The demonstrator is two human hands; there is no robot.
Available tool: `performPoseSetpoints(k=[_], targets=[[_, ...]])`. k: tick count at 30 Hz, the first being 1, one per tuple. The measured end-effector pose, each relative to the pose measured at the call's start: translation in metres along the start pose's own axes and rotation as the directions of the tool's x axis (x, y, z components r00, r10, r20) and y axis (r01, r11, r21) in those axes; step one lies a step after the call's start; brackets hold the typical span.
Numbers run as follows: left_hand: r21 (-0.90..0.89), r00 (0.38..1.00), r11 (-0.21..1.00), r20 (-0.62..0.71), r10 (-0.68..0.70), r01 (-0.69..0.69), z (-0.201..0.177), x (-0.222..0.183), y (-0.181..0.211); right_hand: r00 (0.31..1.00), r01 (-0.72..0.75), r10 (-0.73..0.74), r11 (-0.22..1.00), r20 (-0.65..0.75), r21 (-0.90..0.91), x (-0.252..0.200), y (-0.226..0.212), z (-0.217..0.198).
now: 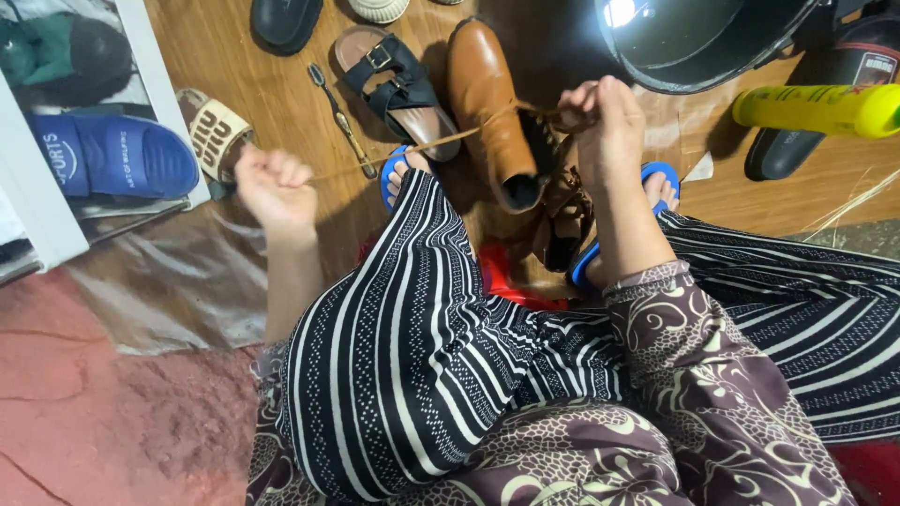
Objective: The person is lacing up a brown leather boot while sitting on the floor.
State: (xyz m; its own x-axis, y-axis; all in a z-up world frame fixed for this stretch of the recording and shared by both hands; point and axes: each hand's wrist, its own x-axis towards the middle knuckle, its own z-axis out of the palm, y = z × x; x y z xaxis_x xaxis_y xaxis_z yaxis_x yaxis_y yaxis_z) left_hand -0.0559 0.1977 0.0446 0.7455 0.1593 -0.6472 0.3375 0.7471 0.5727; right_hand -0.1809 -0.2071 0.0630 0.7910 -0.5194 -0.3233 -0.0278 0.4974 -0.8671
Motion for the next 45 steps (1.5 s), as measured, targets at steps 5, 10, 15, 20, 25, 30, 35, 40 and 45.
performPoseSetpoints(k=[5, 10, 15, 20, 25, 30, 35, 40, 45], targets=[[0.714, 0.923, 0.685, 0.154, -0.353, 0.143, 0.075, -0.043, -0.044, 0.897, 0.436, -0.288, 0.451, 0.336, -0.779, -0.026, 0.003, 0.031], [0.958, 0.785, 0.057, 0.264, -0.561, -0.282, 0.137, -0.049, -0.093, 0.708, 0.687, -0.265, 0.041, 0.655, -0.726, -0.051, 0.014, 0.057], [0.819, 0.684, 0.125, 0.543, -0.488, -0.561, 0.112, -0.018, -0.164, 0.724, 0.65, -0.24, -0.079, 0.647, -0.756, -0.067, 0.02, 0.07], [0.873, 0.704, 0.083, 0.441, -0.557, -0.481, 0.121, -0.026, -0.141, 0.701, 0.672, -0.296, -0.03, 0.649, -0.74, -0.047, -0.005, 0.065], [0.896, 0.759, 0.043, 0.398, -0.516, -0.441, 0.141, -0.021, -0.1, 0.9, 0.425, -0.164, 0.129, 0.403, -0.896, -0.025, -0.024, 0.032], [0.609, 0.591, 0.077, 0.788, -0.173, -0.79, 0.158, 0.009, -0.063, 0.974, 0.218, 0.06, 0.008, 0.218, -0.976, -0.022, -0.073, 0.044], [0.39, 0.386, 0.022, 0.917, -0.1, -0.92, 0.179, 0.0, -0.041, 0.941, 0.314, 0.126, 0.013, 0.313, -0.949, -0.02, -0.055, 0.054], [0.311, 0.388, -0.362, 0.907, -0.164, -0.879, 0.185, -0.02, -0.06, 0.956, 0.201, 0.187, 0.153, 0.228, -0.968, -0.021, 0.019, 0.024], [0.37, 0.339, 0.048, 0.89, -0.306, -0.928, 0.162, -0.005, -0.106, 0.874, 0.468, -0.173, 0.046, 0.454, -0.883, -0.061, 0.054, 0.055]])
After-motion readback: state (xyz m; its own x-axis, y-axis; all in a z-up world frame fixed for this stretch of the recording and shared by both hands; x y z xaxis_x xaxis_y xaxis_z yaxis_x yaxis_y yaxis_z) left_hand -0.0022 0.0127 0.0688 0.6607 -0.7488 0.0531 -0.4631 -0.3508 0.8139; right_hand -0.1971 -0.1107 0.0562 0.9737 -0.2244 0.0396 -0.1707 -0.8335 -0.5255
